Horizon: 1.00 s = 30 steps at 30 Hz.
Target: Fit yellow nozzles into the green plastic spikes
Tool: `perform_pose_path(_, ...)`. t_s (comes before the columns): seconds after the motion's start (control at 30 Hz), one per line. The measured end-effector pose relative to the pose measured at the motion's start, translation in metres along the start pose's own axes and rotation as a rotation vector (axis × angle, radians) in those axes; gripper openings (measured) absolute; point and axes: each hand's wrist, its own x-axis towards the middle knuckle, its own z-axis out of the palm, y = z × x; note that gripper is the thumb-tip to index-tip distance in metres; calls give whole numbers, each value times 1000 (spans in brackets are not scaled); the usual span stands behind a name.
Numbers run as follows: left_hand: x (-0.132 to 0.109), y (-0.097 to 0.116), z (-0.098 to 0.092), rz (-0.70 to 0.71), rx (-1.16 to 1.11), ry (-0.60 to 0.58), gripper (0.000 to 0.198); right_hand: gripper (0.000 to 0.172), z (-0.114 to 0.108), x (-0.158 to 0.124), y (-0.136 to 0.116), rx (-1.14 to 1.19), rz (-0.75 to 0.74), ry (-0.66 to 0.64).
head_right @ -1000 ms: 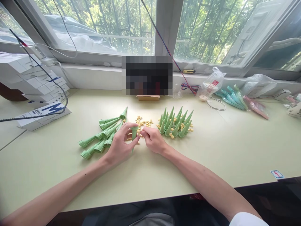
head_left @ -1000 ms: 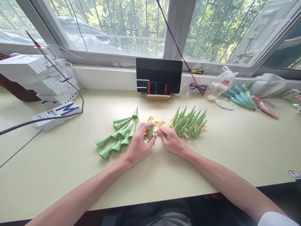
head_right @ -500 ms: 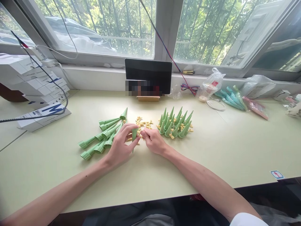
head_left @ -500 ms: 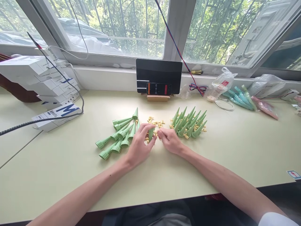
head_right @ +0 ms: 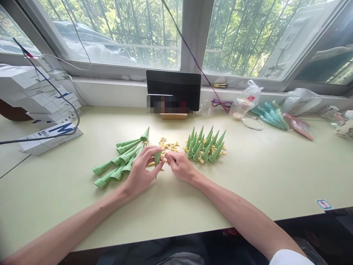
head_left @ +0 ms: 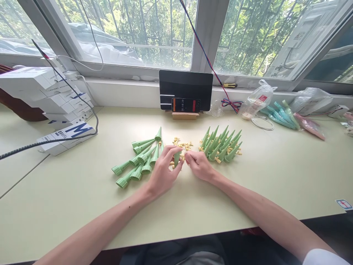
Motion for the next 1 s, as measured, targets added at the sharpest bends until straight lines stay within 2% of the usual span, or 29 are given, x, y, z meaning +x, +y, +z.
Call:
perform_pose_path(0.33, 0, 4, -2, -72, -40, 4, 30, 49, 1, 0, 1, 56, -6, 39)
perform_pose_path(0.53, 5, 8, -4, -313, -326, 15, 33, 52, 1, 0, 1, 34, 12, 77)
perform_pose_path(0.67, 11, 7, -7, -490, -433, 99, 35, 41, 1, 0, -1, -16, 8, 125)
perform_pose_path(0.83, 14, -2, -8, -555, -443, 181, 38, 14, 4, -3, -4, -9, -70, 115)
perform_pose_path(1.0, 14, -4, -8, -542, -469, 196, 38, 20, 5, -7, -4, -80, -222, 84)
